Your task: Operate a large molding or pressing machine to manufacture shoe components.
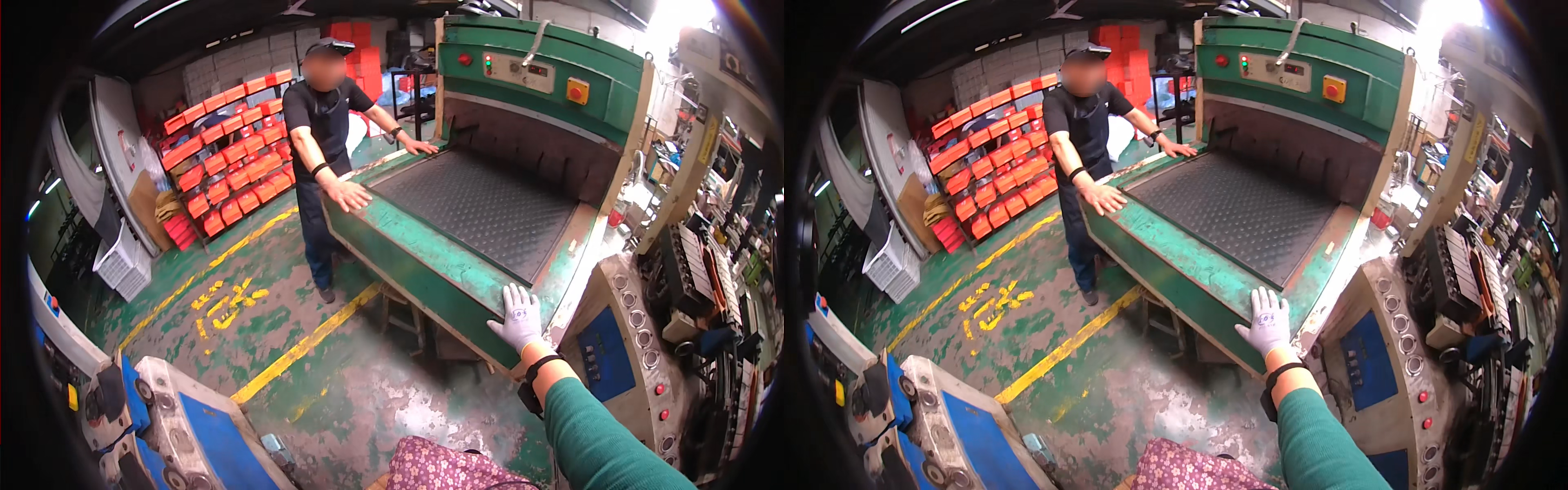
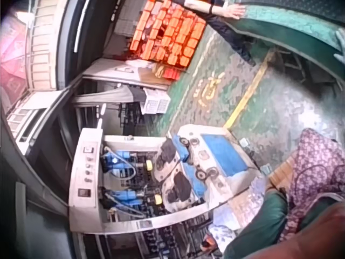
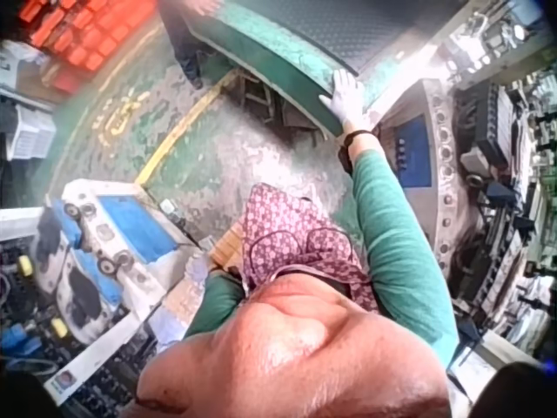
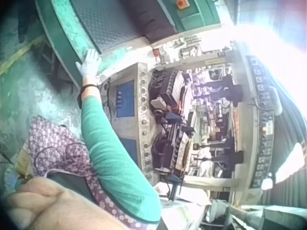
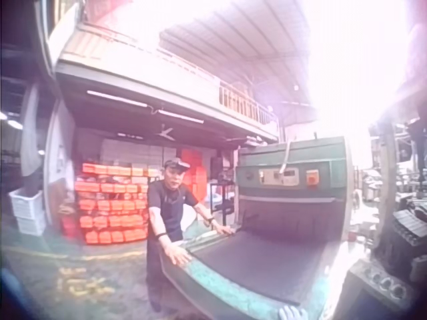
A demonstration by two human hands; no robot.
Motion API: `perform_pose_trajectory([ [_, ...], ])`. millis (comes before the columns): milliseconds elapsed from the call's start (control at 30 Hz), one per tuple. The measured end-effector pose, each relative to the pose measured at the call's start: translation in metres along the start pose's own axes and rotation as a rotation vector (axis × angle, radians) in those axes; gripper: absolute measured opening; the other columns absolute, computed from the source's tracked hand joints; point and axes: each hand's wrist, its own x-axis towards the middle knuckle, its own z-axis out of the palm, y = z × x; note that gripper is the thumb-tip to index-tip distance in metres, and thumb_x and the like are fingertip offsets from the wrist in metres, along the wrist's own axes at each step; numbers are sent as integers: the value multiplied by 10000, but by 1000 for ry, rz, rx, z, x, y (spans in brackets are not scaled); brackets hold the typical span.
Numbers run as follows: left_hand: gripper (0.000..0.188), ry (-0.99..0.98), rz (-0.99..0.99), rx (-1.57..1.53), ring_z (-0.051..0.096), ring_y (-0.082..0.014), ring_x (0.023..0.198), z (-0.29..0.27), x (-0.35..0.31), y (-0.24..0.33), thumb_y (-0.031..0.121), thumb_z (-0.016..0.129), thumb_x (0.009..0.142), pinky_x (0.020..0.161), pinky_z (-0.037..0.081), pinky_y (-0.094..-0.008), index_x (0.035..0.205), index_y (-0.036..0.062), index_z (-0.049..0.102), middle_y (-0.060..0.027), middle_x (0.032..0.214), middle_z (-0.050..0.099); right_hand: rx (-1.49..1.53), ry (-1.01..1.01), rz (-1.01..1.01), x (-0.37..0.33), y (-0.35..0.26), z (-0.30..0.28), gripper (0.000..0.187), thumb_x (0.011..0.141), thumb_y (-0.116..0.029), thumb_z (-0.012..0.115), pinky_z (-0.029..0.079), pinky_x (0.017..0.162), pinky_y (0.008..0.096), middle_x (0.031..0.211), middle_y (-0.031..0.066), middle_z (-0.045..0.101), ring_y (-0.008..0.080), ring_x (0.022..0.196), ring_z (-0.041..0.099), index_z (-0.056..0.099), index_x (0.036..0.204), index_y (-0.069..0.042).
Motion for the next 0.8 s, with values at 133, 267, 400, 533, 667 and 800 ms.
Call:
perform_pose_trajectory([
  [133, 196, 77, 43, -26, 622, -285, 788, 5, 28, 1, 294, 594, 866, 723, 509, -547, 735, 154, 638, -45, 769, 622, 179, 68, -38, -5, -7, -29, 805, 678, -462, 805, 384, 1044, 536, 1337, 169, 528, 360, 1271, 479, 513, 1311, -59],
  [267, 198, 219, 93, -55, 622, -285, 788, -10, 58, 17, 295, 595, 865, 719, 507, -547, 731, 156, 637, -44, 766, 621, 100, -3, -88, -1, -24, -6, 900, 759, -516, 749, 329, 1124, 550, 1507, 172, 435, 349, 1392, 406, 418, 1467, -69],
  [400, 200, 230, 147, -61, 622, -285, 788, -17, 79, 28, 295, 595, 865, 714, 506, -546, 727, 157, 636, -43, 764, 620, 5, 3, -21, -14, 3, -7, 949, 812, -558, 692, 280, 1158, 568, 1576, 151, 362, 352, 1426, 370, 313, 1546, -91],
  [533, 201, 180, 153, -45, 622, -285, 787, -23, 85, 23, 296, 595, 865, 710, 505, -546, 723, 158, 635, -42, 761, 618, 29, -15, -14, -7, 2, -4, 931, 818, -544, 694, 270, 1165, 566, 1562, 156, 373, 350, 1438, 351, 321, 1538, -86],
  [667, 203, 145, 141, -22, 622, -285, 787, -25, 80, 17, 297, 596, 864, 705, 503, -546, 719, 159, 633, -40, 758, 617, 54, 2, -26, 2, -3, -1, 901, 825, -527, 696, 264, 1169, 555, 1546, 157, 387, 348, 1441, 344, 347, 1522, -75],
  [800, 205, 98, 104, 13, 621, -285, 787, -15, 60, -6, 297, 596, 864, 701, 502, -545, 716, 161, 632, -39, 756, 616, 95, 14, -40, 2, -8, 5, 911, 793, -514, 740, 261, 1167, 555, 1543, 152, 384, 345, 1441, 341, 365, 1505, -87],
])
